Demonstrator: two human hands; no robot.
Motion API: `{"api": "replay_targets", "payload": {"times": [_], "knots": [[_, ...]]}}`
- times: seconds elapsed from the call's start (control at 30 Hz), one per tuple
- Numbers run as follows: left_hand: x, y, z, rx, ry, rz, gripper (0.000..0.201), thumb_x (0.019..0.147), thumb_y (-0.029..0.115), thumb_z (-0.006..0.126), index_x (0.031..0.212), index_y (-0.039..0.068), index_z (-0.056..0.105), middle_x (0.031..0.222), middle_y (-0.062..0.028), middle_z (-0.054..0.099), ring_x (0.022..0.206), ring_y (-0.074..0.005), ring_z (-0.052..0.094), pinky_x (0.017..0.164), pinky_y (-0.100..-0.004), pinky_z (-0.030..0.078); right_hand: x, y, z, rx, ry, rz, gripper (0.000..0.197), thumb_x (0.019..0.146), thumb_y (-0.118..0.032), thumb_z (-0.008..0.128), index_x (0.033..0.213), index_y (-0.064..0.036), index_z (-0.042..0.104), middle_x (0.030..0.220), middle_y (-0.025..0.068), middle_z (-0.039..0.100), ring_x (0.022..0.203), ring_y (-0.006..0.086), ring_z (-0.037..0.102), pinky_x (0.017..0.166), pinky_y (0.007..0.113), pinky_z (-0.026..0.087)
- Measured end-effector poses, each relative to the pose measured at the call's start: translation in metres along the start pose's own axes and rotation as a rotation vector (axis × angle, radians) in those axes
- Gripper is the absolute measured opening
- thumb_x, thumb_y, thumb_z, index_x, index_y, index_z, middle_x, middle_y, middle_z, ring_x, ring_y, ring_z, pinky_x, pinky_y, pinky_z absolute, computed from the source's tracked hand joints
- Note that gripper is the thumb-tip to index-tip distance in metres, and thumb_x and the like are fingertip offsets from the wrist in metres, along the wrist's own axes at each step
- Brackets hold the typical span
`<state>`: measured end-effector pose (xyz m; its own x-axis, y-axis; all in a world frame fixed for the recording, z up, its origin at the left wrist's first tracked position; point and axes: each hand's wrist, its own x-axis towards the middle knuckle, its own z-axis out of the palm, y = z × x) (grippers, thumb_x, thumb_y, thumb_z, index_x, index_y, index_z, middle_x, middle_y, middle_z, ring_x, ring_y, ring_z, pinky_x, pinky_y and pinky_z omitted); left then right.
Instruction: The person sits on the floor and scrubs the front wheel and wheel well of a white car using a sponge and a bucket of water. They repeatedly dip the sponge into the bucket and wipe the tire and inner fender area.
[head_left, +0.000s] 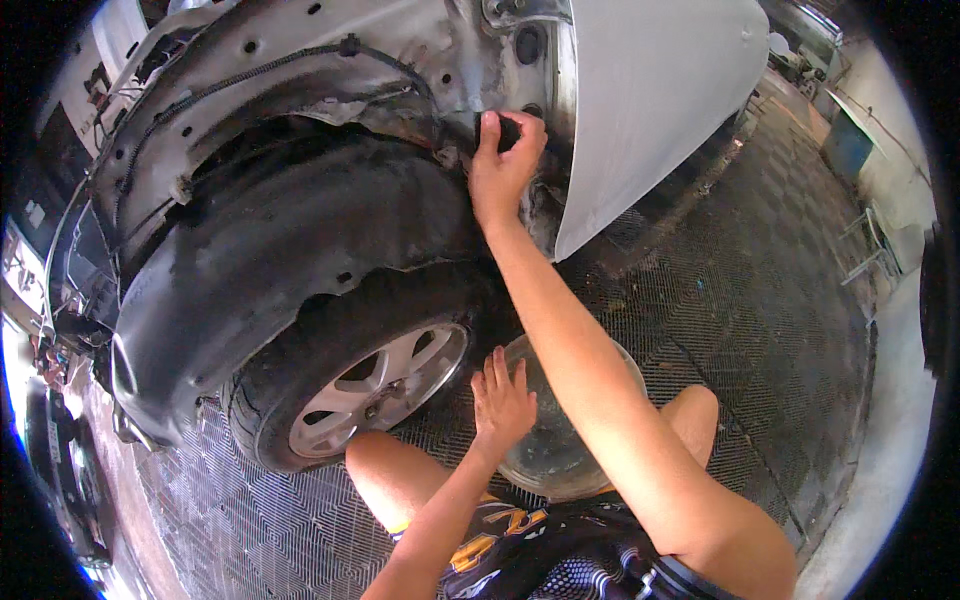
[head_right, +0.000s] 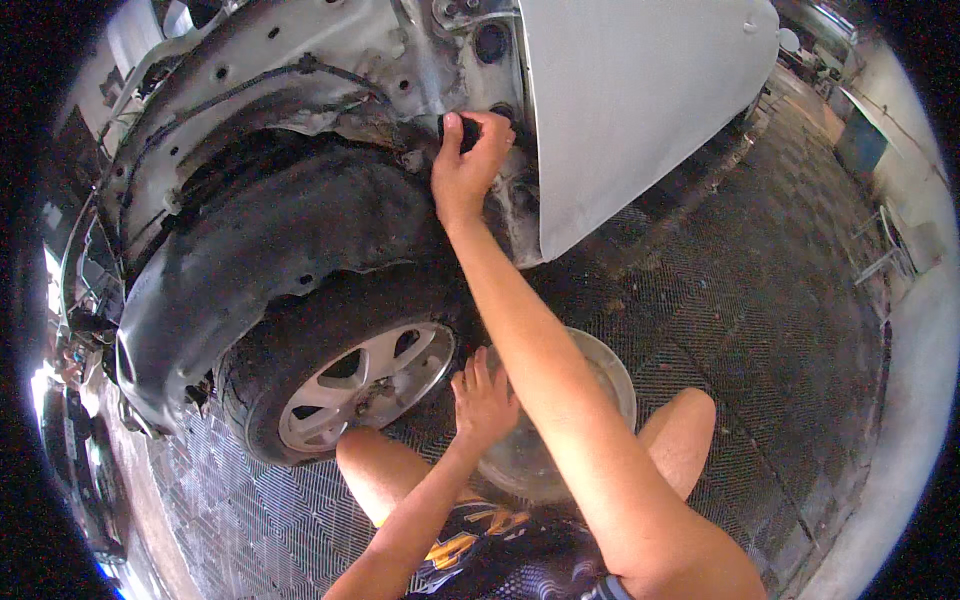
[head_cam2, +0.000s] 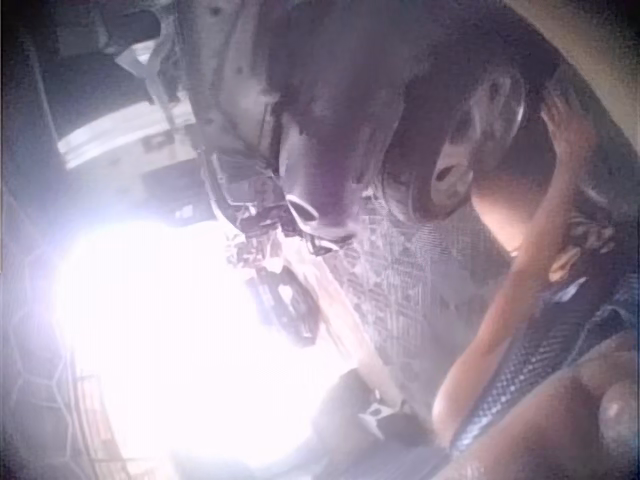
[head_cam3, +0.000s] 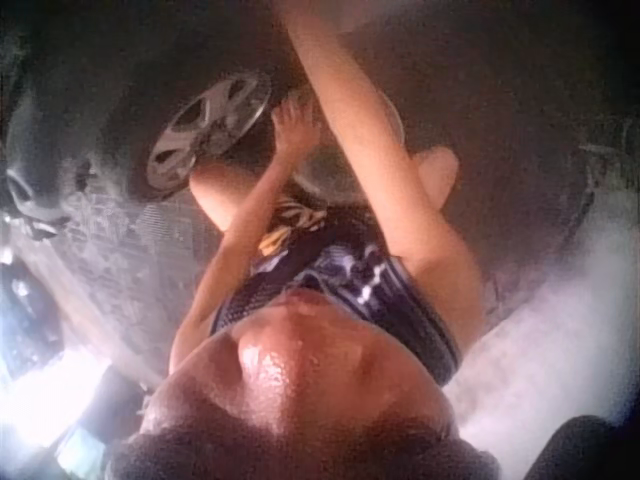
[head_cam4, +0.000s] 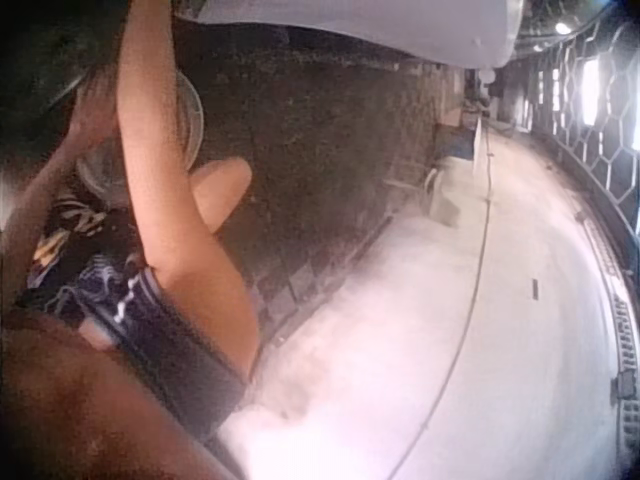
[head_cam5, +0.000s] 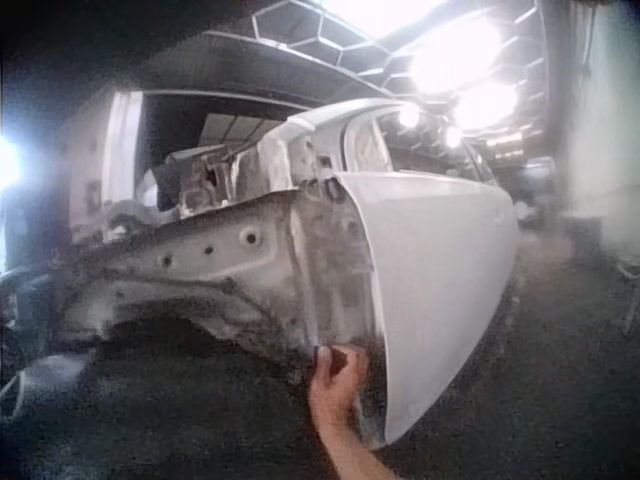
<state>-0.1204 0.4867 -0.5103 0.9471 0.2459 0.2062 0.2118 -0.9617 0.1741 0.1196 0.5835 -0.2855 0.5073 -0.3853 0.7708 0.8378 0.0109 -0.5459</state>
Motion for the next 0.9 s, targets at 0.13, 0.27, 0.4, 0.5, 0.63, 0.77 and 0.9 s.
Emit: {"api": "replay_targets", "payload": {"times": [0.13,0.27,0.4,0.5,0.63,0.77,0.9], "knots": [[-0.004,0.0,0.002,-0.006,-0.014,-0.008,0.069,0.085,0.038,0.073,0.144,0.008,0.053,0.159,-0.028,0.03,0.143,-0.041,0.036,0.111,-0.0556,0.032,0.002,0.006,0.005,0.025,0.048,0.194,0.021,0.094,-0.015,0.071,0.099,0.0001,0.058,0.1,0.0163,0.06,0.098,0.0352,0.056,0.09,0.044,0.043],[0.0,0.004,-0.006,0.001,-0.052,0.004,0.072,0.085,0.039,0.074,0.146,0.009,0.052,0.16,-0.0305,0.027,0.144,-0.043,0.035,0.111,-0.0568,0.032,0.013,0.012,-0.006,0.094,-0.067,-0.018,0.019,0.093,-0.013,0.072,0.097,0.0002,0.058,0.095,0.0152,0.061,0.093,0.0363,0.059,0.087,0.045,0.045],[-0.002,0.003,-0.004,-0.014,-0.104,-0.003,0.076,0.085,0.039,0.073,0.149,0.008,0.047,0.161,-0.0322,0.022,0.147,-0.0484,0.029,0.112,-0.0632,0.029,0.017,0.023,-0.023,0.154,-0.293,-0.128,0.018,0.093,-0.008,0.073,0.097,0.0022,0.058,0.099,0.0136,0.064,0.091,0.0289,0.062,0.09,0.037,0.048],[0.0,0.006,-0.006,0.039,-0.202,-0.01,0.075,0.087,0.041,0.072,0.15,0.008,0.049,0.163,-0.0341,0.018,0.146,-0.0479,0.03,0.114,-0.0599,0.029,0.015,0.006,-0.007,0.163,-0.068,0.177,0.021,0.089,-0.01,0.075,0.096,0.0,0.058,0.097,0.017,0.061,0.092,0.0364,0.06,0.086,0.044,0.048],[0.001,0.01,-0.006,0.085,-0.224,-0.005,0.076,0.089,0.043,0.07,0.153,0.01,0.046,0.163,-0.0343,0.015,0.149,-0.048,0.025,0.113,-0.0601,0.03,0.015,0.024,-0.013,0.124,-0.137,-0.095,0.02,0.088,-0.007,0.075,0.096,-0.0011,0.057,0.098,0.0175,0.06,0.095,0.0381,0.059,0.084,0.045,0.047],[-0.001,0.005,0.001,0.117,-0.161,0.002,0.079,0.084,0.043,0.074,0.151,0.012,0.047,0.163,-0.0341,0.016,0.146,-0.0506,0.028,0.113,-0.062,0.028,0.019,0.043,-0.055,-0.04,-0.656,-0.463,0.026,0.081,-0.003,0.077,0.099,-0.0024,0.058,0.109,0.015,0.06,0.102,0.0398,0.059,0.086,0.05,0.049],[-0.001,0.003,0.005,0.111,-0.16,0.001,0.078,0.084,0.042,0.075,0.151,0.012,0.048,0.164,-0.033,0.015,0.147,-0.0488,0.026,0.113,-0.0599,0.03,-0.037,0.046,-0.136,-0.02,-0.626,-0.263,0.026,0.085,-0.008,0.077,0.104,-0.0019,0.06,0.11,0.0156,0.064,0.102,0.0391,0.061,0.086,0.047,0.051]]}}
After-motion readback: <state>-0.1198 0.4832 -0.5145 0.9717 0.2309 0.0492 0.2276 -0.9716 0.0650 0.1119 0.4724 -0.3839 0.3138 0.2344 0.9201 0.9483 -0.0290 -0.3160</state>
